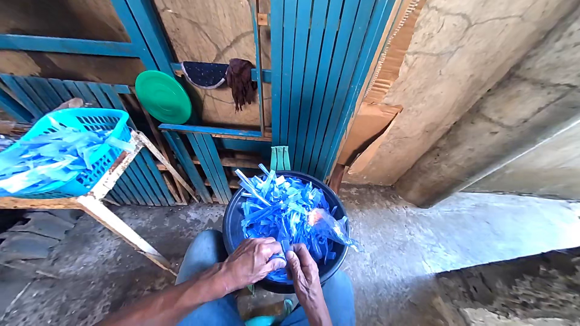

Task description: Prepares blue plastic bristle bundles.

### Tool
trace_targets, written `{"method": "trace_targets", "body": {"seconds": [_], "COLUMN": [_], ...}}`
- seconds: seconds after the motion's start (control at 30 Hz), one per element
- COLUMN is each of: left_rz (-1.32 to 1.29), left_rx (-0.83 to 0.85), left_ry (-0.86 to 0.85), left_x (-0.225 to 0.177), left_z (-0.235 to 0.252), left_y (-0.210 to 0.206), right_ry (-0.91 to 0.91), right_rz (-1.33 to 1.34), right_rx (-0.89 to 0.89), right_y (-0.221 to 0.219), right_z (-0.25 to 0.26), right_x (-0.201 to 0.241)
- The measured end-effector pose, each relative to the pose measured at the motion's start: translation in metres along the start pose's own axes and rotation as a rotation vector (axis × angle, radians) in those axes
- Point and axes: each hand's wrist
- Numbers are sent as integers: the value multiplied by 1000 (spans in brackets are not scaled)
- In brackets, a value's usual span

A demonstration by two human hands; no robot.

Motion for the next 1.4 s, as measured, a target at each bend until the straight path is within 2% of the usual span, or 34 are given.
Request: {"method": "trace_targets", "body": {"seconds": [0.1,0.17,0.27,0.33,0.4,0.53,0.63,0.8,0.93,1.07,1.17,1.4], "left_rz": [116,94,35,22,-23,-250,-413,-393,-542,-536,-532,-490], "left_rx": [-247,-280,-289,-297,-244,36,160,106,-41,-238,-292,-287], "left_ry": [-177,-299,-365,-308,-162,183,242,130,76,-202,-351,-393], "left_x": [6,11,16,15,10,4,13,17,18,24,24,18], "left_z": [-3,-2,-2,-2,-3,0,4,1,-4,-8,-5,-1], "left_y": [-11,-12,-15,-14,-10,5,10,3,-12,-19,-19,-11], "right_ry": [-123,-169,-165,-152,-136,-88,-97,-187,-234,-295,-296,-275], "right_rz": [173,238,255,237,226,100,156,629,910,946,975,1013], "right_rx": [-23,8,62,77,70,73,120,393,399,365,391,417], "right_y": [0,1,4,5,7,11,16,21,14,14,11,1], "right_z": [-2,-3,-3,-3,-5,-7,-7,-7,-9,-8,-7,-8], "right_x": [-3,-4,-3,-2,-3,-2,-5,-10,-6,-4,-3,-8]}}
Point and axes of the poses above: each hand's wrist, its own z-axis towards the middle knuckle, its own y-axis out of the back of the hand, x = y × z, and after that the axes turned 3 degrees about -x, right-handed
